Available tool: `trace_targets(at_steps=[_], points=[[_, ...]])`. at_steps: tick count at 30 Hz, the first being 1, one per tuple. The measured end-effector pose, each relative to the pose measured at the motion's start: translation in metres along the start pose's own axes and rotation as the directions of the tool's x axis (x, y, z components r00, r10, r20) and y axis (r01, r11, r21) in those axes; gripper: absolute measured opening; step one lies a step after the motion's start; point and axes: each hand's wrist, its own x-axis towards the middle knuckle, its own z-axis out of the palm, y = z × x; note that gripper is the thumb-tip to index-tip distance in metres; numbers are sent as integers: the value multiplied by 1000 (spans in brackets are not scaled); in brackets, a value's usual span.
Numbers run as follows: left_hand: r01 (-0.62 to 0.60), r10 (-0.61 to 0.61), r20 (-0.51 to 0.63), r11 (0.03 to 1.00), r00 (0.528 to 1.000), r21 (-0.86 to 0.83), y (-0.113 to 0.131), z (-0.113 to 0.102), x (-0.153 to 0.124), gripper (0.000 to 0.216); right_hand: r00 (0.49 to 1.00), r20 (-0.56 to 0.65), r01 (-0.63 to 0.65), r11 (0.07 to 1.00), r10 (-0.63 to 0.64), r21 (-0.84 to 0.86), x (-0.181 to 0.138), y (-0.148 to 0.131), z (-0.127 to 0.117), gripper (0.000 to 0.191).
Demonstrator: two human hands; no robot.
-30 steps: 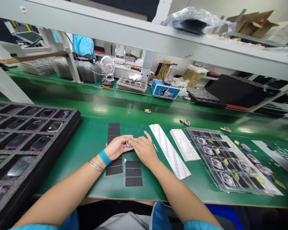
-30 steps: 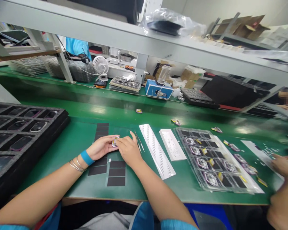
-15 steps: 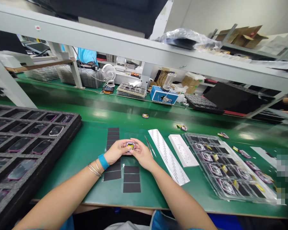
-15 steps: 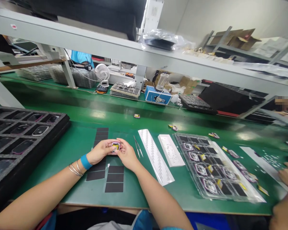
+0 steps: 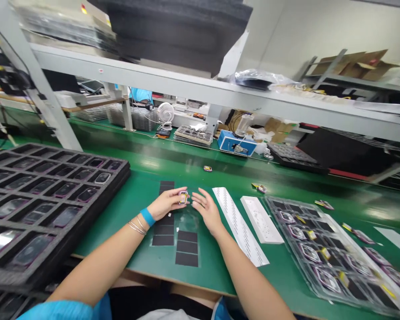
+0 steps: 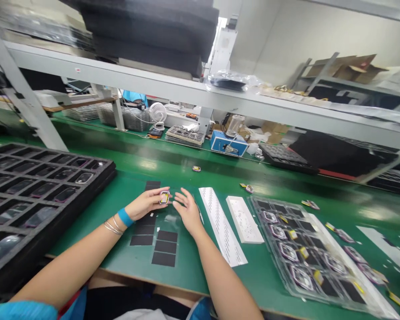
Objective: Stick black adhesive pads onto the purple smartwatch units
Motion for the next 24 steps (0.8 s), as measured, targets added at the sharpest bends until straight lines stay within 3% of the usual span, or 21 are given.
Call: trace_targets(at_steps=[2,4,6,8,10,14,18,21,24], points=[[-115,124,-54,983,991,142,7,0,-14,48,993,-116,-9,1000,9,-3,4,2,-5,55],[-270,351,-119,861,929,432,9,2,-32,46,982,-189,-11,1000,9,-13,7,4,-8,51],[-325,607,-170,617,776,717,6,7,-50,48,978,-211,4,999,-13,-43,8,6,-8,49],[-263,767,-180,416,616,871,2,11,-63,53,978,-207,18,995,-38,-98,6,7,-7,48],[-195,820,-166,319,548,927,-2,15,-71,57,979,-195,22,987,-53,-160,4,7,-6,48],[-175,803,-118,267,584,948,-4,15,-91,57,985,-157,25,965,-68,-261,0,6,-8,50],[-183,753,-89,270,652,945,9,0,-136,52,983,-171,13,948,-71,-319,2,8,-14,53],[-90,779,-118,219,616,972,36,-33,-174,45,983,-175,-11,934,-55,-356,5,13,-17,55],[97,791,-185,158,583,983,81,-91,-198,39,985,-167,-40,895,-38,-444,7,19,-18,55]])
